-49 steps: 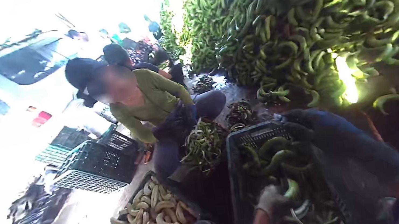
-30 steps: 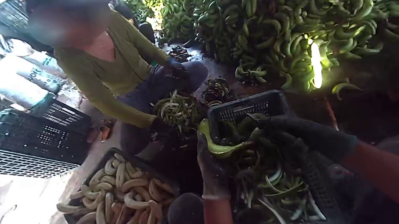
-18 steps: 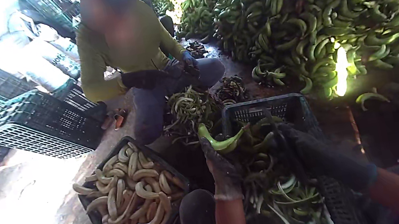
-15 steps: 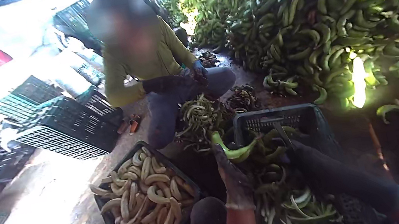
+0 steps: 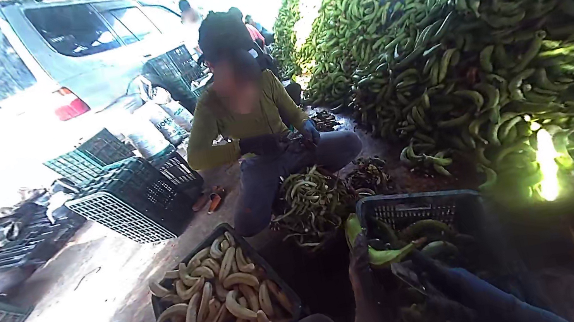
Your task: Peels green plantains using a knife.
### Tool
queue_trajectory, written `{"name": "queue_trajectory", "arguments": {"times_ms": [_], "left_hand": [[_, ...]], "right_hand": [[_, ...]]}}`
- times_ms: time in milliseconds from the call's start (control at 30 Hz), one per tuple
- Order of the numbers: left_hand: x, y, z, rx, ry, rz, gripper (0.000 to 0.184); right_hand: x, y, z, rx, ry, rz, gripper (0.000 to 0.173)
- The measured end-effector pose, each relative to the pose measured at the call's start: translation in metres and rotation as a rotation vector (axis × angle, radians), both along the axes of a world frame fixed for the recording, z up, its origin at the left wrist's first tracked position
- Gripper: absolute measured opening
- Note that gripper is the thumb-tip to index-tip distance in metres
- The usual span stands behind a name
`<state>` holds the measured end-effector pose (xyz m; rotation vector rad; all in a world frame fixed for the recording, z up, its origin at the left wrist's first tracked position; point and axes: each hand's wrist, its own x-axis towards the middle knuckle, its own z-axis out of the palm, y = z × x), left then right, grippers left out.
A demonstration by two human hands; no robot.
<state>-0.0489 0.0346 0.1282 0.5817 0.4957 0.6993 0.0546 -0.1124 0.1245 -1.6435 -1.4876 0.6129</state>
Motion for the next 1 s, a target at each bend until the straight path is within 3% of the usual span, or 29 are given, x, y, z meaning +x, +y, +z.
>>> {"name": "queue_trajectory", "arguments": {"times_ms": [100,267,333,400,433,500,567,633,700,800,867,933,1000], "left_hand": [[0.0,-0.004,-0.001,-0.069,-0.085,-0.103,0.031],[-0.001,-0.005,-0.006,-0.061,-0.094,-0.077,0.031],[0.0,-0.006,-0.006,-0.01,-0.066,-0.018,0.029],[0.0,-0.01,-0.001,0.101,-0.016,0.095,0.033],[-0.002,-0.013,0.004,0.222,0.037,0.158,0.045],[-0.005,-0.016,0.013,0.612,0.22,0.256,0.059],[-0.006,-0.015,0.011,1.14,0.388,0.357,0.049],[-0.005,-0.014,0.009,1.43,0.453,0.472,0.049],[-0.008,-0.018,0.013,1.246,0.431,0.407,0.049],[-0.009,-0.005,0.012,0.536,0.088,0.159,0.042],[-0.013,0.013,0.006,0.194,-0.156,0.021,0.044],[-0.017,0.022,0.003,0.114,-0.159,-0.006,0.04],[-0.02,0.021,0.01,0.166,0.002,-0.001,0.042]], "right_hand": [[0.001,0.004,0.003,0.032,0.018,0.016,0.091],[0.002,0.009,0.007,0.021,0.094,0.036,0.089],[0.003,0.009,0.005,0.014,0.215,0.042,0.082],[0.002,0.01,0.002,0.009,0.515,0.036,0.065],[0.001,0.013,-0.002,-0.011,0.688,0.01,0.054],[-0.001,0.019,-0.004,-0.09,0.902,-0.042,0.059],[-0.005,0.026,-0.003,-0.201,0.948,-0.148,0.058],[-0.001,0.035,-0.013,-0.304,0.955,-0.304,0.06],[0.007,0.038,-0.024,-0.388,0.937,-0.404,0.064],[0.018,0.036,-0.02,-0.393,0.913,-0.417,0.06],[0.021,0.03,-0.014,-0.301,0.765,-0.352,0.053],[0.023,0.02,-0.008,-0.195,0.508,-0.294,0.051],[0.026,0.015,-0.001,-0.141,0.243,-0.299,0.053]]}}
